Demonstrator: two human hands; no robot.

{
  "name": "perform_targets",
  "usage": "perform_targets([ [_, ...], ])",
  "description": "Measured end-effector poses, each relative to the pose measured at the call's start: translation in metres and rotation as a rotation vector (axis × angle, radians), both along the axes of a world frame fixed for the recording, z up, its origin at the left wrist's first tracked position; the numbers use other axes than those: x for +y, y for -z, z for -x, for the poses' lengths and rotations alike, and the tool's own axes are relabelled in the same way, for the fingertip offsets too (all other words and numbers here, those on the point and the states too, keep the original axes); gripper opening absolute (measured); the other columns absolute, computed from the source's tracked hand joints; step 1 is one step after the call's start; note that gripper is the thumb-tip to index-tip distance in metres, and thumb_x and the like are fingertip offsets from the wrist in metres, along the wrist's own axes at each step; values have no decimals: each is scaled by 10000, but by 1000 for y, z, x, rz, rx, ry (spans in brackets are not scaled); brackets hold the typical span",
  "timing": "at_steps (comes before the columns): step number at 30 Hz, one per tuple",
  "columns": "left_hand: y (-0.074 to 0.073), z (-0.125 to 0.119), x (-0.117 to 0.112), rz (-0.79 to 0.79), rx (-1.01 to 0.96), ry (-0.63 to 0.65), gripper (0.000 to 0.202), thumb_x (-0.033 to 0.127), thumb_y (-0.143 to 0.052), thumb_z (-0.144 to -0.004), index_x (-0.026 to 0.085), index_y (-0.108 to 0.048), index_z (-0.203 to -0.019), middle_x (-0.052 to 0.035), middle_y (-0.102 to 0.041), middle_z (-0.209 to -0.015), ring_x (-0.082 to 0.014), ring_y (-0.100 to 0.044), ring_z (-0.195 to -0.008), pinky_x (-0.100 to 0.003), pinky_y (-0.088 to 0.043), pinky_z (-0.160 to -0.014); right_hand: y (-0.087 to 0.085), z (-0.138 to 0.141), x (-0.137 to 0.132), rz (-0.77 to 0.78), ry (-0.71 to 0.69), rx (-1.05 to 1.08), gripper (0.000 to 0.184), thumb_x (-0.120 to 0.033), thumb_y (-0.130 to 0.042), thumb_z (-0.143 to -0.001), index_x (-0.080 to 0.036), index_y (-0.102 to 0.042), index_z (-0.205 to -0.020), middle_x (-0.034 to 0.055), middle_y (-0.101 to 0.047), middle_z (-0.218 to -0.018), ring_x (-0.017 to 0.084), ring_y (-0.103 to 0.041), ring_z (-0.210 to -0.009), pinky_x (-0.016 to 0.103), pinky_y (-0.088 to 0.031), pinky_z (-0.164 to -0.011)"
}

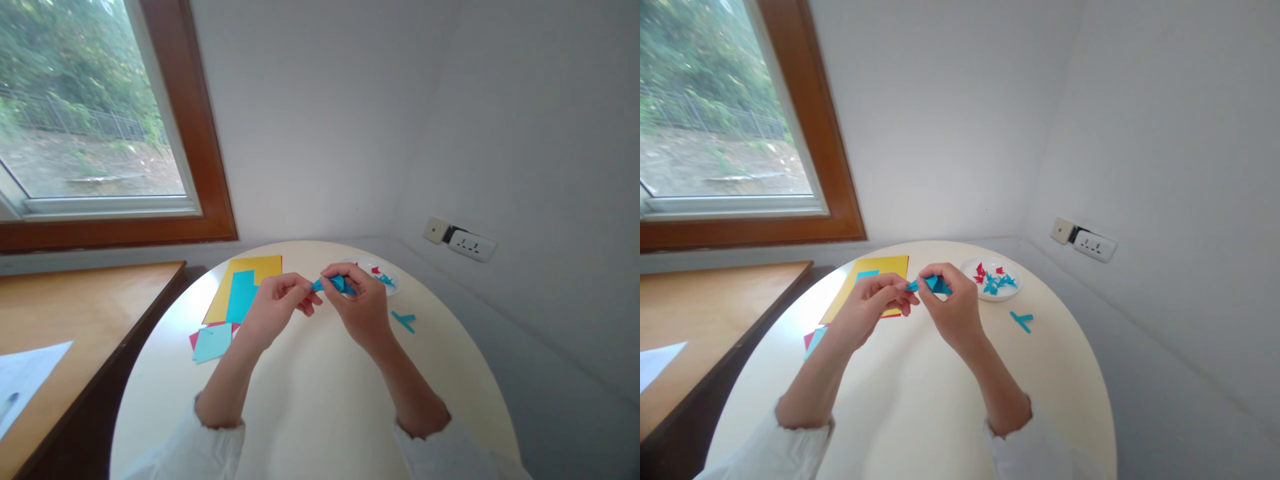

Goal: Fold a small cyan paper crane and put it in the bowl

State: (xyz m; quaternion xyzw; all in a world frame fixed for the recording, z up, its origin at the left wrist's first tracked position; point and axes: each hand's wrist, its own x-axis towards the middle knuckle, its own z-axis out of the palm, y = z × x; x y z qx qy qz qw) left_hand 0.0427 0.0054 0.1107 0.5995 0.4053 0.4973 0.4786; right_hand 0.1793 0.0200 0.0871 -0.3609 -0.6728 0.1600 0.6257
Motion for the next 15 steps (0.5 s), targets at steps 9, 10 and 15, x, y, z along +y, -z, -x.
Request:
perform_targets([
  [9,3,-2,0,-102,142,-61,282,399,-591,-717,147,-574,-591,-45,-623,-579,-111,-515,-516,-232,-431,-520,0,0,0,1,18,2,29,-177,-565,-720,-199,-580,-730,17,-647,-750,149,-602,-724,266,-493,-655],
  [10,4,-2,1,-105,145,-60,281,395,-587,-720,147,-572,-590,-47,-624,-579,-111,-514,-515,-233,-431,-523,0,0,0,1,20,5,30,-175,-565,-720,-199,-580,-730,17,-646,-750,148,-601,-722,265,-492,-655],
  [15,3,-2,1,-111,139,-45,300,402,-554,-739,145,-577,-587,-42,-603,-570,-118,-522,-525,-243,-436,-535,0,0,0,-7,24,6,39,-170,-561,-719,-199,-582,-735,17,-645,-751,146,-597,-718,265,-491,-654],
])
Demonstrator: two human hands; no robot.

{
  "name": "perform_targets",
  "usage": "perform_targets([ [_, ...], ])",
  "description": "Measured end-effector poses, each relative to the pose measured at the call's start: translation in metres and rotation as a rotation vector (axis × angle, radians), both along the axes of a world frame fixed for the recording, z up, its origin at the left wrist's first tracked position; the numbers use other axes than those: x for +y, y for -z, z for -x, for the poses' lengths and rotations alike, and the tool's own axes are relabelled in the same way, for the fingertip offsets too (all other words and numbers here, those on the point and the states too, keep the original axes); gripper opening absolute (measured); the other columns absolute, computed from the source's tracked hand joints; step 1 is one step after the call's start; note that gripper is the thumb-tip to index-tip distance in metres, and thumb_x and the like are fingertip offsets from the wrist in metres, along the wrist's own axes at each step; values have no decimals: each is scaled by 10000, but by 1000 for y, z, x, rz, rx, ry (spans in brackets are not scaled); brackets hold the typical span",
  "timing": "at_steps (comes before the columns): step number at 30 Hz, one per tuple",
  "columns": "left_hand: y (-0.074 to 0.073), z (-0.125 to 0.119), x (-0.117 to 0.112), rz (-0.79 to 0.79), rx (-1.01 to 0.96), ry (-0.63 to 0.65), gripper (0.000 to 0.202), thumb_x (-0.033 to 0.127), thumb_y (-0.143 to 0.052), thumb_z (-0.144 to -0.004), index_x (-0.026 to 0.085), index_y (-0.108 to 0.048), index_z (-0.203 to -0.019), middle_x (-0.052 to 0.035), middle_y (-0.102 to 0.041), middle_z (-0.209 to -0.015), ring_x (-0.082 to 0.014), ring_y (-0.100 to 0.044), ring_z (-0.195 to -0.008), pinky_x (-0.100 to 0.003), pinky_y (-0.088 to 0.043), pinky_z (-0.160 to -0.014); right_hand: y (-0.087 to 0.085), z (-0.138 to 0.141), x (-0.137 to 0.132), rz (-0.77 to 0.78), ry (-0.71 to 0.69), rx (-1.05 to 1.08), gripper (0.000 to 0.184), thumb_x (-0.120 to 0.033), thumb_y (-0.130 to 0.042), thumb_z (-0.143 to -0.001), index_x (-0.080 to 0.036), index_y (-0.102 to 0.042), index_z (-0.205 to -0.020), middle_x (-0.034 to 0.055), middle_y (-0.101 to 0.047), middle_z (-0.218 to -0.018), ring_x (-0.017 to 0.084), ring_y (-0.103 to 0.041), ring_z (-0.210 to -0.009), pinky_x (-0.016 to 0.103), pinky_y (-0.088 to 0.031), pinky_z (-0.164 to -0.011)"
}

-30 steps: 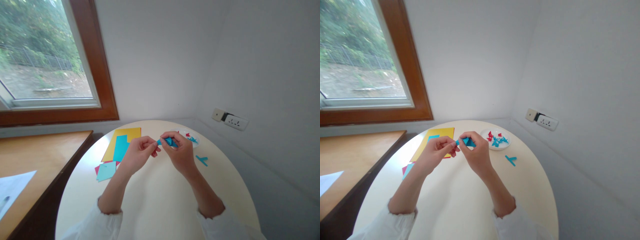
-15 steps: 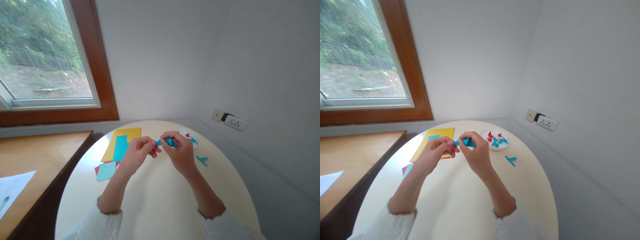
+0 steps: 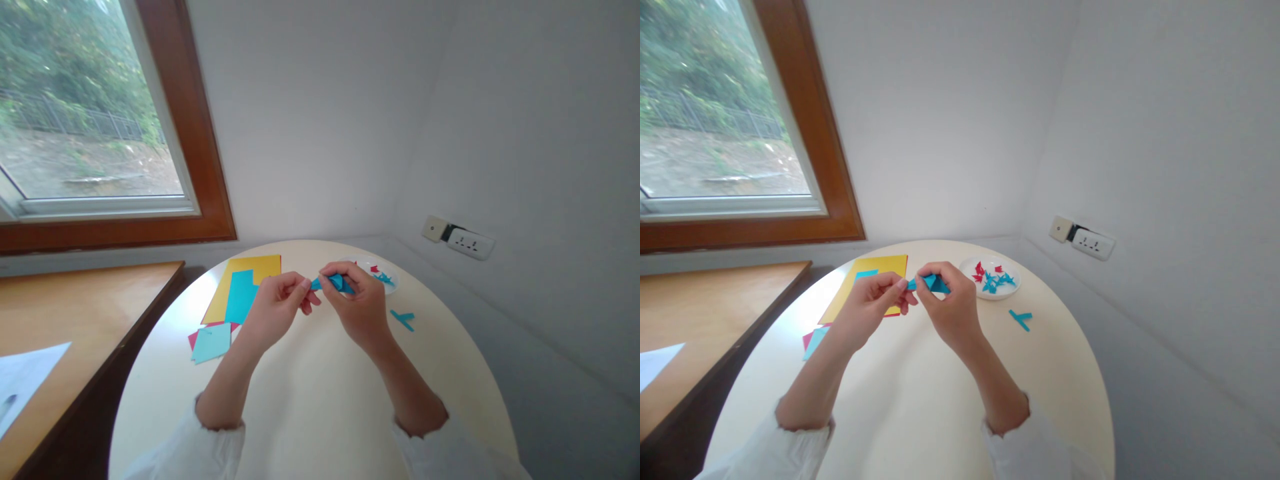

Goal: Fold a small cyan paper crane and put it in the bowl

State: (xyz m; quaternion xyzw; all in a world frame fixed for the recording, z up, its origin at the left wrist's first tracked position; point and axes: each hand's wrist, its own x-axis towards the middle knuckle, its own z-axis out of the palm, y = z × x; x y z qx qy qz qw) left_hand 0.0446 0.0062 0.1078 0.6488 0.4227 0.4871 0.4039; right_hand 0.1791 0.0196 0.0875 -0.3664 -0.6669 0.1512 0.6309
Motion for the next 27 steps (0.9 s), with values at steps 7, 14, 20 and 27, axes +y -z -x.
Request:
perform_targets([
  [7,0,-2,0,-11,-21,22,276,417,-578,-715,151,-583,-641,-15,-581,-562,-110,-518,-532,-225,-425,-521,1,1,0,31,-54,13,18,-191,-571,-718,-195,-583,-730,20,-647,-745,149,-604,-706,261,-501,-631],
  [14,2,-4,1,-59,-34,-77,201,324,-596,-703,154,-557,-602,-2,-578,-538,-102,-520,-515,-213,-422,-497,4,2,3,20,-53,36,40,-229,-575,-745,-197,-597,-752,38,-654,-802,162,-615,-784,287,-509,-710],
  [20,2,-5,0,-50,-31,-124,175,305,-594,-699,155,-561,-615,-11,-595,-566,-112,-545,-537,-219,-437,-506,7,2,6,20,-48,56,85,-272,-573,-763,-198,-614,-775,43,-662,-832,161,-626,-785,290,-518,-717],
  [27,1,-6,0,-44,-28,-85,193,324,-599,-703,147,-574,-630,4,-570,-526,-105,-530,-507,-216,-435,-494,8,3,4,0,-67,23,75,-249,-568,-766,-189,-614,-766,55,-657,-850,166,-627,-799,296,-520,-728],
])
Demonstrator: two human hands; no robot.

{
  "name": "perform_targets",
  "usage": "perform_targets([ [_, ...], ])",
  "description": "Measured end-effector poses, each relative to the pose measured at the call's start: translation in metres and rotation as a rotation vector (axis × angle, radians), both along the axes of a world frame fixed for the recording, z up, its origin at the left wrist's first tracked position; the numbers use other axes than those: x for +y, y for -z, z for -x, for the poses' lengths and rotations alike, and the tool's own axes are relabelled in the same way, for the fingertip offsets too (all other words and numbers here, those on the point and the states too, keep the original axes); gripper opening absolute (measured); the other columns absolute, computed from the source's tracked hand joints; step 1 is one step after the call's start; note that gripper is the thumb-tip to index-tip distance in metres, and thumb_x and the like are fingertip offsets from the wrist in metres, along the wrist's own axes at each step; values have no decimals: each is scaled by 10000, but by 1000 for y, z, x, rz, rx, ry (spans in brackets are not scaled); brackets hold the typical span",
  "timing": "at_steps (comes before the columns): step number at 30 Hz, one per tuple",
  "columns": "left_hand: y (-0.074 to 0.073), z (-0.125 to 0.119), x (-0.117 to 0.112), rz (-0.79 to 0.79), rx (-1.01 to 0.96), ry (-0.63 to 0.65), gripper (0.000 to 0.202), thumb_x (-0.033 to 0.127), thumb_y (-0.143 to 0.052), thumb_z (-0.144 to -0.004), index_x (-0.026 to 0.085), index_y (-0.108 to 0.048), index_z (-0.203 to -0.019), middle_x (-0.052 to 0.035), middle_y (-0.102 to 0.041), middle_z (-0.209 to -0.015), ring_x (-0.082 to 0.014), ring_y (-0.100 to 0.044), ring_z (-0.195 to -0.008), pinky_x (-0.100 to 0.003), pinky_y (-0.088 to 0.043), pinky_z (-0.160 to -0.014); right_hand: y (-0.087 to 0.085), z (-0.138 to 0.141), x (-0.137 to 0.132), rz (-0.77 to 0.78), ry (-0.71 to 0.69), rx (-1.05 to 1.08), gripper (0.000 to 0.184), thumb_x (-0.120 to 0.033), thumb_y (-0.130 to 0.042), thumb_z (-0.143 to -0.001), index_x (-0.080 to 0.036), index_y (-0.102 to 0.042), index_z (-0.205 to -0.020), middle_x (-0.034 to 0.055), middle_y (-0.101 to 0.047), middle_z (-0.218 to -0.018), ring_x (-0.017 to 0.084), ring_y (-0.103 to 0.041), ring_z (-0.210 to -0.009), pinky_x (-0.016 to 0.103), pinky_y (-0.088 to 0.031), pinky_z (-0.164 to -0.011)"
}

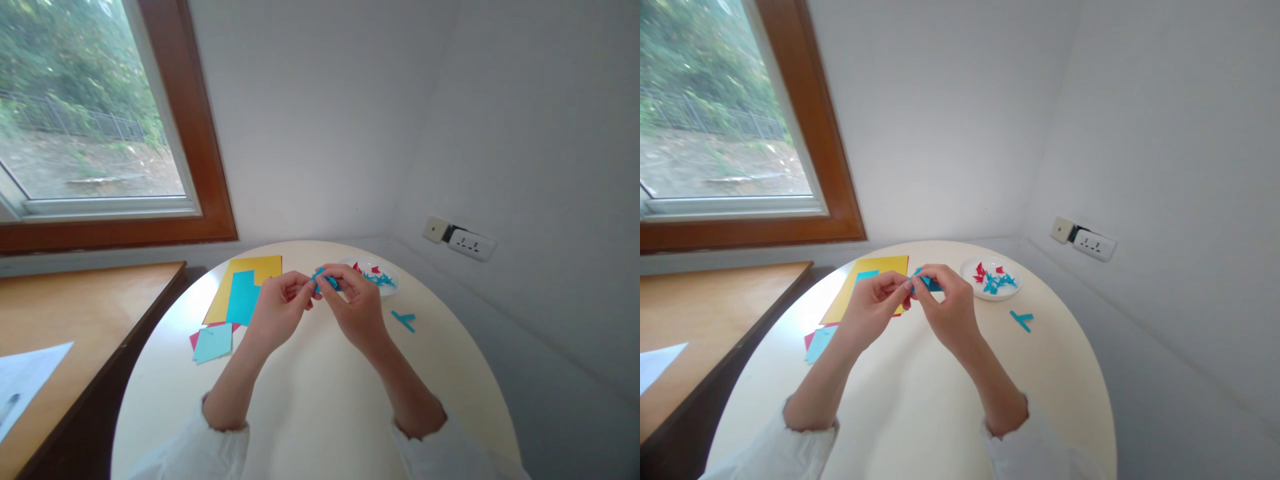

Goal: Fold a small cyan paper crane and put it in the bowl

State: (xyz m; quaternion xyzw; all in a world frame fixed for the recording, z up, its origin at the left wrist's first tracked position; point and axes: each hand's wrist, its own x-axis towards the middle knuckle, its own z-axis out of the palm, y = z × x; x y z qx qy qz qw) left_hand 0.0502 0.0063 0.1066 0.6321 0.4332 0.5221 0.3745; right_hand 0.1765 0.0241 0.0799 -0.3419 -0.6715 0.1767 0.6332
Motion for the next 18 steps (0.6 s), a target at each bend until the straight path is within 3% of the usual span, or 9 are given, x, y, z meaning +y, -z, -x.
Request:
perform_targets([
  [13,8,-5,2,-146,111,-112,208,312,-566,-734,156,-548,-598,-18,-621,-573,-107,-545,-512,-200,-404,-462,0,1,0,-50,84,-52,75,-238,-559,-769,-184,-610,-758,54,-668,-807,162,-625,-750,288,-522,-676],
  [18,9,-5,3,-107,99,-116,206,313,-545,-752,149,-598,-637,-14,-618,-547,-109,-541,-491,-211,-424,-472,-1,0,1,-98,145,-106,64,-222,-551,-777,-185,-601,-761,52,-667,-816,157,-622,-757,284,-517,-684],
])
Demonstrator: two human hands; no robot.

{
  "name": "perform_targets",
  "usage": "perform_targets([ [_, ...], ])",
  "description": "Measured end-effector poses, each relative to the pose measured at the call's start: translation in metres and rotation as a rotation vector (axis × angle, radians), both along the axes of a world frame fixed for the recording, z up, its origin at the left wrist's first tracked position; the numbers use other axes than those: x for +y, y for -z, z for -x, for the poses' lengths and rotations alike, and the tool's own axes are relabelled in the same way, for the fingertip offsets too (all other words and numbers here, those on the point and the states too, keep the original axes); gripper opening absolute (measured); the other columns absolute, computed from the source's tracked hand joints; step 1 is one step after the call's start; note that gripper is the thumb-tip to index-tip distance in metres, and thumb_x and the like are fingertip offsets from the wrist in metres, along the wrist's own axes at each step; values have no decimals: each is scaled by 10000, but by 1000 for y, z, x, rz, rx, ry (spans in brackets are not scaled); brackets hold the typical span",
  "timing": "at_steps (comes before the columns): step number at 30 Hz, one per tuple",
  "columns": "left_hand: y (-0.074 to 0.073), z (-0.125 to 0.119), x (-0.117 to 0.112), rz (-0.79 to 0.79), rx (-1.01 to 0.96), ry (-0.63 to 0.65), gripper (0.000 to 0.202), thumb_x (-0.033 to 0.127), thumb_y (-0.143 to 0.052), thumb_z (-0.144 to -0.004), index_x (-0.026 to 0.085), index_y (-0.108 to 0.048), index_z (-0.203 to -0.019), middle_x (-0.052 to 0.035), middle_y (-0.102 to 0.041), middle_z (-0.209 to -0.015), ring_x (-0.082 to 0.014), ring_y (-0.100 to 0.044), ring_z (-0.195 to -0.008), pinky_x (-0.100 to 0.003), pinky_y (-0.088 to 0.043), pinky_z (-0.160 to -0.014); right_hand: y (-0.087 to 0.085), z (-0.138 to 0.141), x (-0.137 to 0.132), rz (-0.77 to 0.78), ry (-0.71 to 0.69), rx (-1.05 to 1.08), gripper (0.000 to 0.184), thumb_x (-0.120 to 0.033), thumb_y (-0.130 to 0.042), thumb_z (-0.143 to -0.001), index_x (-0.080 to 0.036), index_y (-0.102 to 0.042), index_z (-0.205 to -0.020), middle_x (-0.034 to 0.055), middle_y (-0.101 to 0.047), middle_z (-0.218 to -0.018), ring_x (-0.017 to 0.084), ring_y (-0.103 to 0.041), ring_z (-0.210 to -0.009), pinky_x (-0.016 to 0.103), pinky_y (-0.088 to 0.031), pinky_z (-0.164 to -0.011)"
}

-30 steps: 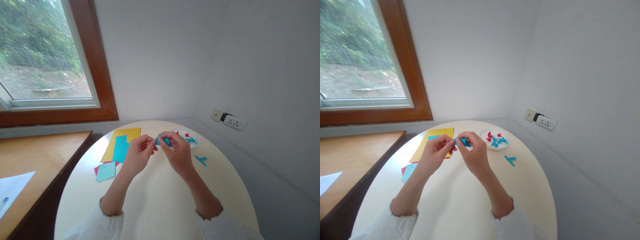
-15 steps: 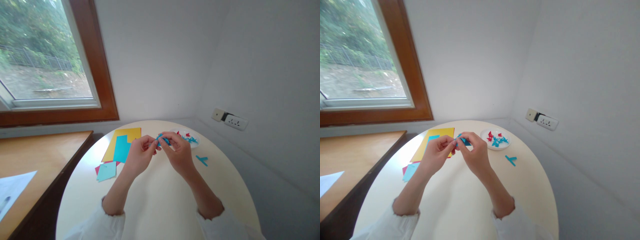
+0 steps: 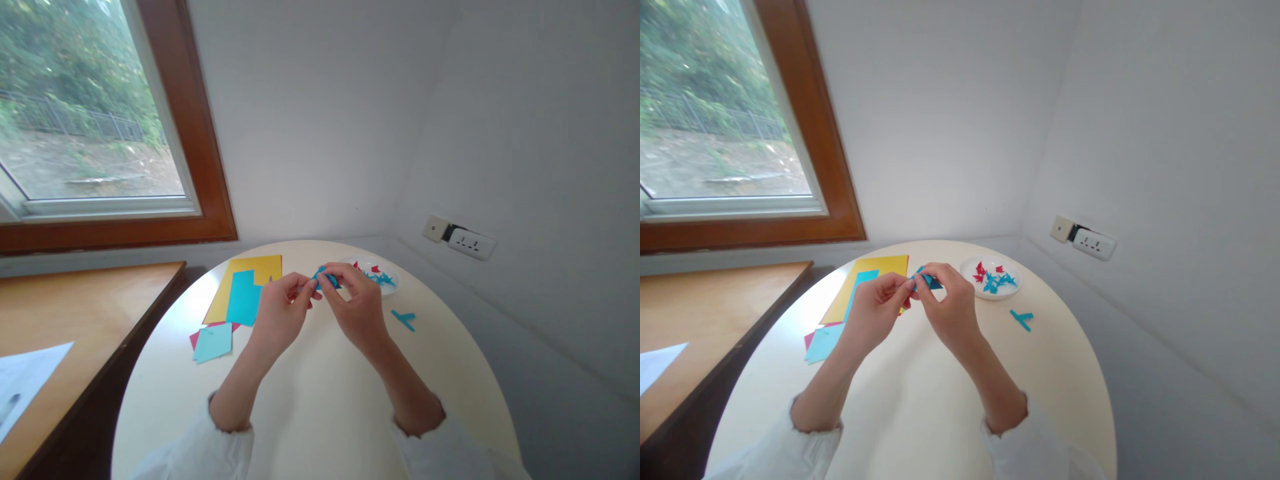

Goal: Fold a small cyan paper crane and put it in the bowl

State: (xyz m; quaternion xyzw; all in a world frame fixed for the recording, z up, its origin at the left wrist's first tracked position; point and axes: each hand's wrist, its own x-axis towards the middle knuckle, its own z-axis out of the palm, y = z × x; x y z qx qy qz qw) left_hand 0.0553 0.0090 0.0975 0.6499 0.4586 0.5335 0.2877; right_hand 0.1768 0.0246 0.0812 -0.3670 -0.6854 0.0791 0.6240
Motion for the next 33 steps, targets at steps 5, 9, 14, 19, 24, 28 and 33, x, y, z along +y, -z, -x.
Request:
perform_targets([
  [5,-3,3,0,65,-21,78,200,288,-533,-762,141,-635,-675,-22,-635,-547,-130,-594,-536,-230,-472,-534,1,-2,3,12,-8,19,69,-234,-552,-783,-186,-598,-771,53,-666,-823,159,-623,-765,285,-521,-688],
  [9,-2,5,2,82,-28,108,201,282,-521,-769,131,-643,-716,-50,-671,-616,-152,-637,-594,-252,-504,-585,1,-3,3,-3,-15,-2,62,-222,-545,-785,-188,-594,-766,51,-663,-808,159,-622,-753,288,-521,-674],
  [14,2,5,3,79,-44,43,219,305,-507,-783,126,-632,-768,-70,-688,-678,-170,-658,-612,-284,-532,-615,-2,-3,3,-149,70,-95,45,-187,-559,-775,-197,-602,-786,74,-642,-886,181,-603,-854,318,-506,-711],
  [19,2,5,3,68,-51,4,268,363,-512,-791,133,-631,-858,-74,-692,-695,-177,-662,-615,-294,-539,-611,-2,-7,4,-206,163,-161,46,-183,-581,-774,-197,-619,-798,53,-621,-789,171,-579,-776,306,-487,-664],
  [24,0,8,2,73,10,-1,421,412,-520,-791,139,-536,-1111,-53,-676,-667,-174,-650,-602,-296,-532,-583,-3,-9,4,-173,94,-152,66,-157,-568,-788,-197,-617,-802,22,-654,-753,132,-564,-647,266,-467,-606],
  [28,1,13,4,-45,191,-81,435,372,-560,-767,214,-507,-1168,-57,-660,-854,-173,-631,-713,-320,-531,-643,-3,-9,5,-79,36,-95,61,-177,-575,-783,-191,-634,-787,23,-672,-756,131,-578,-654,250,-456,-587],
  [33,5,15,9,-148,88,30,283,284,-571,-762,227,-551,-1039,-58,-609,-1069,-182,-594,-961,-334,-500,-824,-3,-9,5,115,-95,-5,80,-208,-596,-756,-179,-658,-796,29,-682,-763,127,-580,-632,248,-468,-577],
])
